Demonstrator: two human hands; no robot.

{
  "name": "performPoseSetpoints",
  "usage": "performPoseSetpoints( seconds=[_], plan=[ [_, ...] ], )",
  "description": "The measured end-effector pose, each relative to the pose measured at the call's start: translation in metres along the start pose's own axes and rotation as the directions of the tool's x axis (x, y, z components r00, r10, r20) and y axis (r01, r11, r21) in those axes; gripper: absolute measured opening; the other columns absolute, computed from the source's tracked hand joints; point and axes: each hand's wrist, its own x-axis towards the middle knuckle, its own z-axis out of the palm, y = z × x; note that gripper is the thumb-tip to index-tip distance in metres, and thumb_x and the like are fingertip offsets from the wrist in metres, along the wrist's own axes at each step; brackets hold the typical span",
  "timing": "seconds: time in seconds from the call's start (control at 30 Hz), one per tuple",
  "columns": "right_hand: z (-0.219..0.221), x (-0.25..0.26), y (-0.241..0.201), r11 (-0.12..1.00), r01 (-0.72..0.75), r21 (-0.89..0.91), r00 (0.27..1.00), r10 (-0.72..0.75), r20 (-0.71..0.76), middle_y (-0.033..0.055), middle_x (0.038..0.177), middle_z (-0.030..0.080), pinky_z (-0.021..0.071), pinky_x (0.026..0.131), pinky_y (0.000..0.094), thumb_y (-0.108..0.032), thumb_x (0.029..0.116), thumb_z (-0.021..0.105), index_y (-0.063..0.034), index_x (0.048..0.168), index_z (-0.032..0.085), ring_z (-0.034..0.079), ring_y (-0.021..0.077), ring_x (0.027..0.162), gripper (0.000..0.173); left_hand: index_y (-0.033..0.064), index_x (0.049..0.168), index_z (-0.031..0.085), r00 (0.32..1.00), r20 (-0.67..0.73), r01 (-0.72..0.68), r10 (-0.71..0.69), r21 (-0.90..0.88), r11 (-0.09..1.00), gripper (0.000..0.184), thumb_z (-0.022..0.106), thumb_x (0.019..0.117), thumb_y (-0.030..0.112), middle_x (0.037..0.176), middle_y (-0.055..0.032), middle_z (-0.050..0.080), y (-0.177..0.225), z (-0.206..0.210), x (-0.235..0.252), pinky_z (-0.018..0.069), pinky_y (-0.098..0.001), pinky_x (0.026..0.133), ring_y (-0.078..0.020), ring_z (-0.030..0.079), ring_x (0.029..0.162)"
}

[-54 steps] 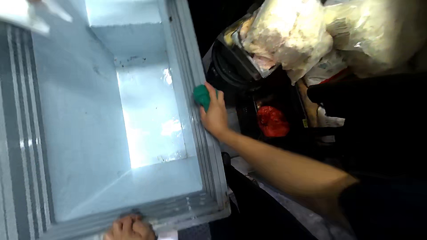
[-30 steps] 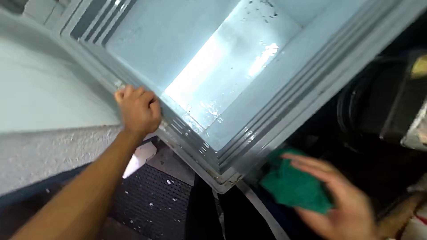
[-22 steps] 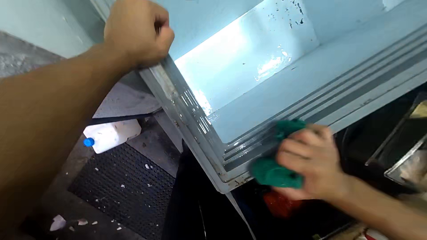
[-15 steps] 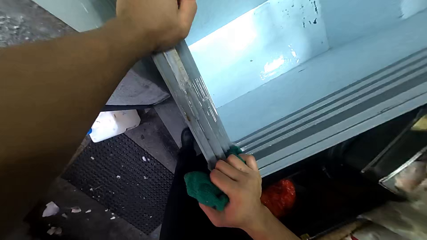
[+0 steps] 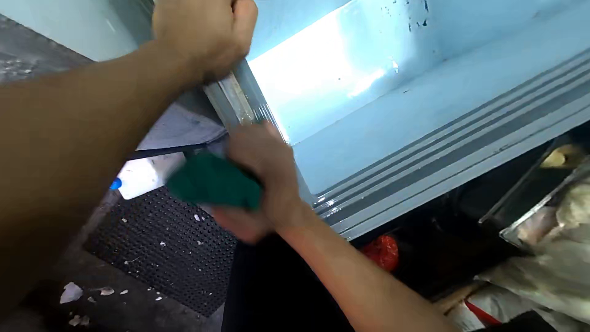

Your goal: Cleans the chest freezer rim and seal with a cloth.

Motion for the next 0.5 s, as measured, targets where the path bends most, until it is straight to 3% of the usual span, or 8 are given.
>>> performPoseSetpoints(
  seconds=[0.03, 0.07, 0.1, 0.13, 0.23, 0.37, 0.43, 0.5],
  plan=[
    [-0.02, -0.034, -0.011, 0.999, -0.039, -0.004, 0.997, 0.039, 0.06, 0.0032, 0.065, 0.057, 0.0454, 0.07, 0.0407, -0.058, 0.0825, 0.06, -0.0109, 0.066, 0.06, 0.057, 0.0187, 0.069, 0.05, 0.0176, 0.071, 0.061, 0.989, 0.1, 0.106, -0.105, -0.001, 0.994, 0.046, 0.037, 0.1048, 0.038, 0.059, -0.0006, 0.054, 0.012, -0.011, 0.003, 0.0403, -0.0438, 0.044, -0.0188, 0.056, 0.051],
    [-0.041, -0.074, -0.023, 0.998, -0.063, -0.011, 0.991, 0.064, 0.116, 0.0031, 0.063, 0.055, 0.0458, 0.072, 0.0396, -0.062, 0.0883, 0.055, -0.012, 0.066, 0.058, 0.056, 0.0183, 0.067, 0.055, 0.0105, 0.075, 0.06, 0.891, 0.327, 0.324, -0.314, 0.026, 0.946, 0.044, 0.036, 0.1037, 0.034, 0.065, -0.009, 0.057, 0.038, -0.036, 0.016, 0.0418, -0.0516, 0.053, -0.0287, 0.059, 0.059],
    [-0.06, -0.108, -0.034, 0.997, -0.074, -0.034, 0.981, 0.078, 0.177, 0.0029, 0.062, 0.053, 0.0462, 0.071, 0.0387, -0.066, 0.0935, 0.049, -0.0138, 0.068, 0.056, 0.054, 0.0183, 0.063, 0.058, 0.0068, 0.076, 0.059, 0.782, 0.435, 0.464, -0.445, 0.07, 0.883, 0.044, 0.035, 0.1021, 0.032, 0.068, -0.0138, 0.058, 0.056, -0.048, 0.027, 0.0419, -0.0552, 0.056, -0.0343, 0.061, 0.065],
    [-0.07, -0.125, -0.038, 0.997, -0.065, -0.044, 0.971, 0.073, 0.228, 0.0032, 0.062, 0.052, 0.0457, 0.07, 0.0382, -0.067, 0.0959, 0.044, -0.0146, 0.071, 0.054, 0.052, 0.0188, 0.062, 0.059, 0.0052, 0.076, 0.059, 0.726, 0.465, 0.526, -0.506, 0.097, 0.845, 0.043, 0.036, 0.1004, 0.031, 0.069, -0.0156, 0.059, 0.064, -0.053, 0.034, 0.0422, -0.0562, 0.057, -0.0364, 0.062, 0.067],
    [-0.047, -0.096, -0.029, 0.995, -0.06, -0.085, 0.988, 0.072, 0.138, 0.0013, 0.059, 0.054, 0.0436, 0.062, 0.0341, -0.067, 0.0928, 0.05, -0.0137, 0.067, 0.057, 0.053, 0.0151, 0.058, 0.06, 0.0057, 0.074, 0.057, 0.729, 0.453, 0.527, -0.513, 0.107, 0.843, 0.04, 0.036, 0.0988, 0.029, 0.069, -0.0147, 0.059, 0.067, -0.057, 0.036, 0.0419, -0.0546, 0.058, -0.0354, 0.062, 0.069],
    [0.011, -0.012, -0.006, 0.99, -0.067, -0.126, 0.995, 0.056, -0.087, 0.0027, 0.061, 0.056, 0.0417, 0.061, 0.0393, -0.057, 0.0757, 0.064, -0.0104, 0.065, 0.063, 0.055, 0.0185, 0.061, 0.047, 0.0042, 0.074, 0.057, 0.728, 0.474, 0.495, -0.495, 0.136, 0.858, 0.041, 0.034, 0.0992, 0.027, 0.069, -0.017, 0.059, 0.066, -0.056, 0.036, 0.0414, -0.0561, 0.058, -0.0379, 0.063, 0.07],
    [0.01, -0.02, -0.01, 0.991, -0.079, -0.104, 0.993, 0.069, -0.1, 0.0018, 0.064, 0.055, 0.0421, 0.065, 0.0397, -0.057, 0.076, 0.064, -0.0116, 0.066, 0.061, 0.055, 0.0183, 0.065, 0.047, 0.0036, 0.076, 0.057, 0.741, 0.482, 0.469, -0.468, 0.127, 0.874, 0.04, 0.034, 0.0993, 0.027, 0.071, -0.0177, 0.059, 0.061, -0.057, 0.039, 0.0416, -0.0569, 0.059, -0.0386, 0.062, 0.073],
    [-0.014, -0.068, -0.028, 0.988, -0.114, -0.104, 0.993, 0.108, -0.055, 0.0014, 0.064, 0.055, 0.0449, 0.07, 0.0371, -0.059, 0.0844, 0.061, -0.0129, 0.065, 0.059, 0.055, 0.0161, 0.067, 0.05, 0.0046, 0.077, 0.058, 0.747, 0.48, 0.467, -0.459, 0.112, 0.877, 0.039, 0.035, 0.099, 0.027, 0.073, -0.0169, 0.061, 0.061, -0.054, 0.037, 0.0423, -0.0569, 0.062, -0.0378, 0.063, 0.075]
  ],
)
